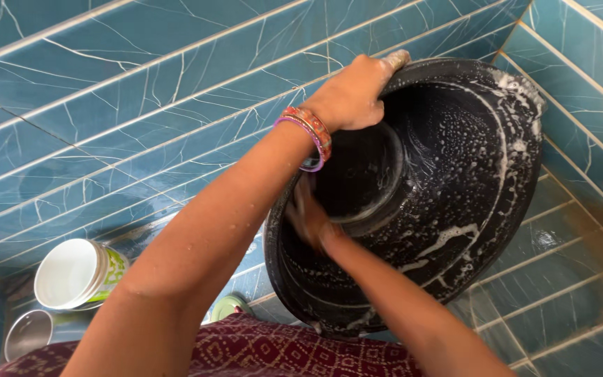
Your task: The person scrubs the exterior and interior of a large black pot with a purple cloth, then wipes the surrounding tiled floor. The pot is turned over and cleaned on all sides before the floor is wiped.
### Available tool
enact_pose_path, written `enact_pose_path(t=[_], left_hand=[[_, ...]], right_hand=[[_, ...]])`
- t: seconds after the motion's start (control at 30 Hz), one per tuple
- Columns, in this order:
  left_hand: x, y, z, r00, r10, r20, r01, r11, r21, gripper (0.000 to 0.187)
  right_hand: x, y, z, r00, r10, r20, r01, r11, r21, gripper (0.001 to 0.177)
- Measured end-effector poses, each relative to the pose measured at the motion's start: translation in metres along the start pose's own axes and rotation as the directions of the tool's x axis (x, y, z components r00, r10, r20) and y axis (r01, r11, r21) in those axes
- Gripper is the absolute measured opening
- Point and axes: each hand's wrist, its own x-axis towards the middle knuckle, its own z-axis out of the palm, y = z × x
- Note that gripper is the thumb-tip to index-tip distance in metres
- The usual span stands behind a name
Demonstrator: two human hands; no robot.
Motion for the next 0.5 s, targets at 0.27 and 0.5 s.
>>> enact_pose_path(t=[0.27, 0.5], left_hand=[[-0.005, 0.003, 0.007, 0.998, -0.067, 0.002, 0.067, 0.993, 0.099, 0.085], [-0.011, 0.029, 0.002, 0.999, 0.036, 0.041, -0.041, 0.99, 0.138, 0.083]], right_hand=[[-0.105, 0.148, -0.154, 0.816, 0.284, 0.504, 0.199, 0.681, -0.705, 0.042], [-0.115, 0.202, -0.175, 0.996, 0.085, 0.035, -0.028, 0.641, -0.767, 0.062]])
